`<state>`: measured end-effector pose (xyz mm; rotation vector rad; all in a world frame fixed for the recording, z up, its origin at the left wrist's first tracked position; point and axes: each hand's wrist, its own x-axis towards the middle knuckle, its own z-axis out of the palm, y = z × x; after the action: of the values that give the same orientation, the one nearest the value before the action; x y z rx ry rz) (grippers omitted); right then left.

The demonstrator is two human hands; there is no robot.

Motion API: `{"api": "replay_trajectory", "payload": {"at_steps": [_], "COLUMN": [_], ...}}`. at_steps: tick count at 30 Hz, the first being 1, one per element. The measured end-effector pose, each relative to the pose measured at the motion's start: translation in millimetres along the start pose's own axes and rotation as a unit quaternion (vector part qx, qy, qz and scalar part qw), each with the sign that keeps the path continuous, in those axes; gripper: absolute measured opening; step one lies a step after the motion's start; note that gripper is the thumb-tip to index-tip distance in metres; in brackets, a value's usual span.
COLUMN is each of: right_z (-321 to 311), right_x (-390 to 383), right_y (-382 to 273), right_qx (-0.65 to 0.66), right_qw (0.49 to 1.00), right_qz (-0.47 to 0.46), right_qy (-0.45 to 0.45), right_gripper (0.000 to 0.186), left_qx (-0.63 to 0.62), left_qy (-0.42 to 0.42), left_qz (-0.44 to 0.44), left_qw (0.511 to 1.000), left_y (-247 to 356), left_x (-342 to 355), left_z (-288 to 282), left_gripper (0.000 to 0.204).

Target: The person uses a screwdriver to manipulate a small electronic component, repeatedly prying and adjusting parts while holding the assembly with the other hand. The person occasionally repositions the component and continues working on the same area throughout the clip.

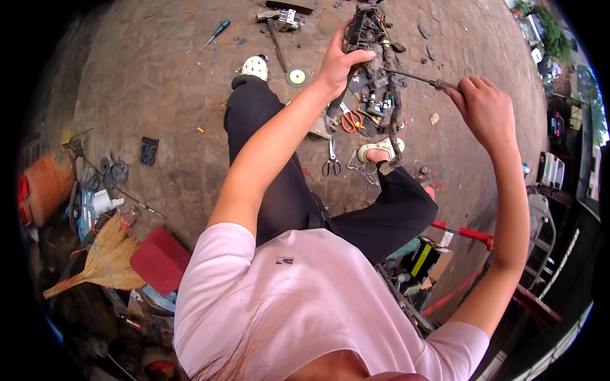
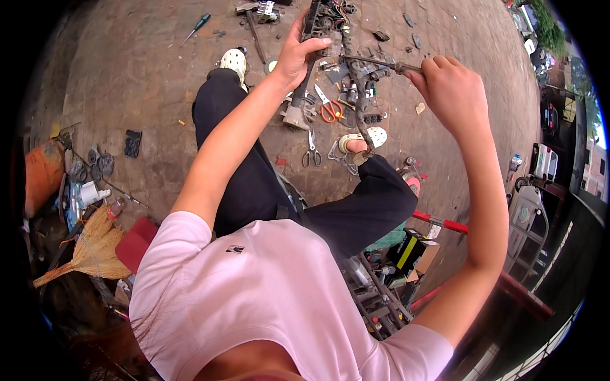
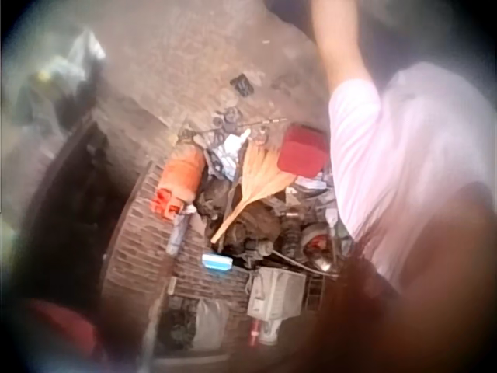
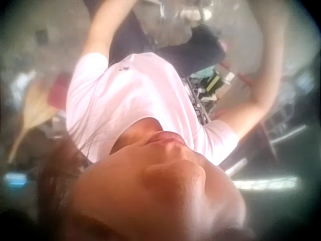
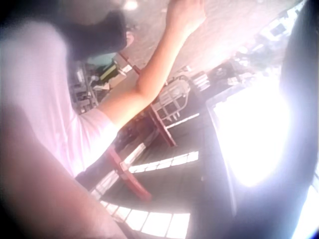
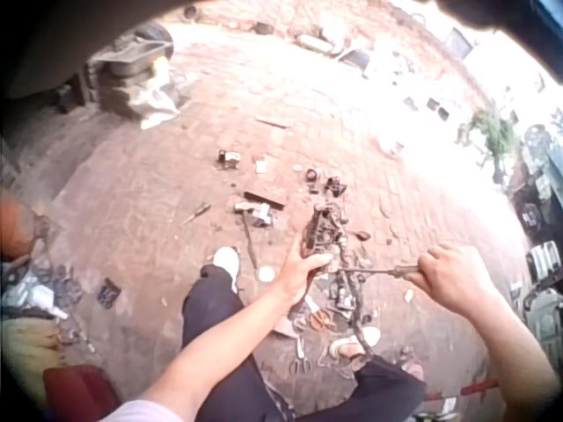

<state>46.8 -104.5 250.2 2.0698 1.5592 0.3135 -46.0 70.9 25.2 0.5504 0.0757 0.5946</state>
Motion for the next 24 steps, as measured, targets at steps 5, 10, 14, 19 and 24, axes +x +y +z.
{"api": "replay_trajectory", "payload": {"at_steps": [5,10,14,19,24], "right_z": [-14.6,-19.7,-13.8,-9.0,3.3], "right_x": [10.8,10.7,11.3,19.3,20.8], "right_y": [-7.7,-19.7,-22.8,-19.4,-20.8], "right_qx": [0.008,-0.041,-0.052,-0.078,-0.133], "right_qw": [0.999,0.999,0.998,0.993,0.985], "right_qz": [-0.028,0.013,-0.006,-0.08,-0.039], "right_qy": [0.019,-0.02,-0.047,0.04,0.099], "right_gripper": [0.029,0.029,0.028,0.018,0.017], "left_qx": [0.0,-0.002,-0.001,-0.006,-0.011], "left_qy": [0.001,0.023,0.019,0.011,-0.004], "left_qz": [0.006,-0.01,-0.025,-0.019,0.004], "left_qw": [1.0,1.0,1.0,1.0,1.0], "left_y": [-0.1,7.0,7.9,2.4,4.7], "left_x": [0.2,-3.2,-6.3,-2.1,-0.6], "left_z": [-1.1,4.4,6.7,0.8,1.4], "left_gripper": [0.079,0.08,0.082,0.081,0.078]}}
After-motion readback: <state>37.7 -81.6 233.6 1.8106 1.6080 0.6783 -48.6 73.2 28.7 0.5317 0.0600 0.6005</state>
